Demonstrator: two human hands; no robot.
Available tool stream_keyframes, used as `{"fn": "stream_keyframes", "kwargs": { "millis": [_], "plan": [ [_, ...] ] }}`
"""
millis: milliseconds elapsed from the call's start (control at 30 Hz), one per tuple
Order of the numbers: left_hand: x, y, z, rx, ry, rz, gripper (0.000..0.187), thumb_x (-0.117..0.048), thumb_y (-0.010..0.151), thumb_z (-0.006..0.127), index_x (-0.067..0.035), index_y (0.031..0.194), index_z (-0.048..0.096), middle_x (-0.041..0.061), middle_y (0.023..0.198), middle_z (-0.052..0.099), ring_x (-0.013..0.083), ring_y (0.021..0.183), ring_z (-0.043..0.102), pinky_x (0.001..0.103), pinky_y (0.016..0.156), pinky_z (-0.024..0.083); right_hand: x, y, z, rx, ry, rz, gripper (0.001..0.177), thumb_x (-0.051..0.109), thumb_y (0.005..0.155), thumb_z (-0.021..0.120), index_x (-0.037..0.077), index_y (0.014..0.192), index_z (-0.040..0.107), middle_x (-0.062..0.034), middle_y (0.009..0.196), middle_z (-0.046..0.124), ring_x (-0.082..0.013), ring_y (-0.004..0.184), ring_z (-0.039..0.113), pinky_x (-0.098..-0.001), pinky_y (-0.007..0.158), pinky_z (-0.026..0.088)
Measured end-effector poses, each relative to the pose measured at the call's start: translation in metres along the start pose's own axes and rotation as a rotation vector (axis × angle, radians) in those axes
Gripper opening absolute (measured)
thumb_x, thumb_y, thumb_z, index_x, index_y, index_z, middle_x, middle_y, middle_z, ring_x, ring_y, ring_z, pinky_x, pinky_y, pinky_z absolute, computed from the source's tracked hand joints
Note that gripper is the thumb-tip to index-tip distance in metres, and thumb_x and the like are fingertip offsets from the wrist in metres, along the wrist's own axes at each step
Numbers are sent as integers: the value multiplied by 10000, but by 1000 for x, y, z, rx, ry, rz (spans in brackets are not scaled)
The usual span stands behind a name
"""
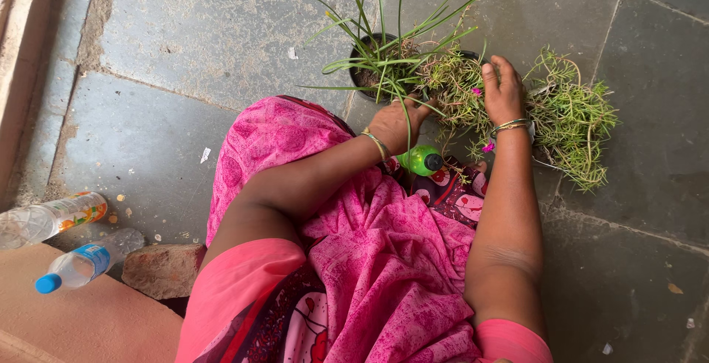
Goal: The person sits on a tiled floor and waters two potted plants using a green plastic bottle. They pour water into each pot, then use their hands to adjust the plants and soil within the pots.
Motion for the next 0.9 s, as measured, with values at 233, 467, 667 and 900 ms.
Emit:
{"fn": "stream_keyframes", "kwargs": {
  "millis": [233, 467, 667, 900],
  "plan": [
    [32, -26, -87, 560, -691, 18, 390, -279, 886, 581, -99, 1207, 708, 82, 1102, 769, 176, 909, 773, 325, 630, 648, 42, -15, 11, 30, -34, -362, 507, 513, 1114, 498, 130, 1394, 681, -219, 1445, 561, -371, 1368, 471, -487, 1125, 362],
    [223, -15, -156, -672, -1449, -268, 361, -357, 1038, 634, -50, 853, 668, 39, 613, 560, 93, 450, 440, 262, 405, 271, 74, -33, -25, -74, 127, -373, 463, 436, 1123, 534, 82, 1413, 606, -145, 1444, 600, -314, 1362, 505, -477, 1160, 323],
    [340, 25, -13, -666, -1487, -798, 690, -569, 915, 638, -91, 1379, 461, 183, 1170, 586, 258, 834, 556, 432, 737, 400, 158, -94, -46, -349, 6, -676, 226, 251, 1097, 645, 55, 1200, 692, -131, 1314, 658, -316, 1316, 510, -489, 1150, 357],
    [280, 71, 39, -358, -1574, -846, 917, -732, 847, 447, -203, 1587, 327, 182, 1627, 310, 432, 1467, 268, 647, 1147, 224, 222, -149, 25, 270, 152, -715, 240, 286, 959, 724, 53, 1004, 763, -102, 1044, 751, -276, 989, 715, -397, 918, 561]
  ]
}}
Point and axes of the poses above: each hand's wrist, its own y-axis towards the middle knuckle, its own z-axis out of the palm, x = y × z, the point moved 9 cm from there along y, towards the middle knuckle
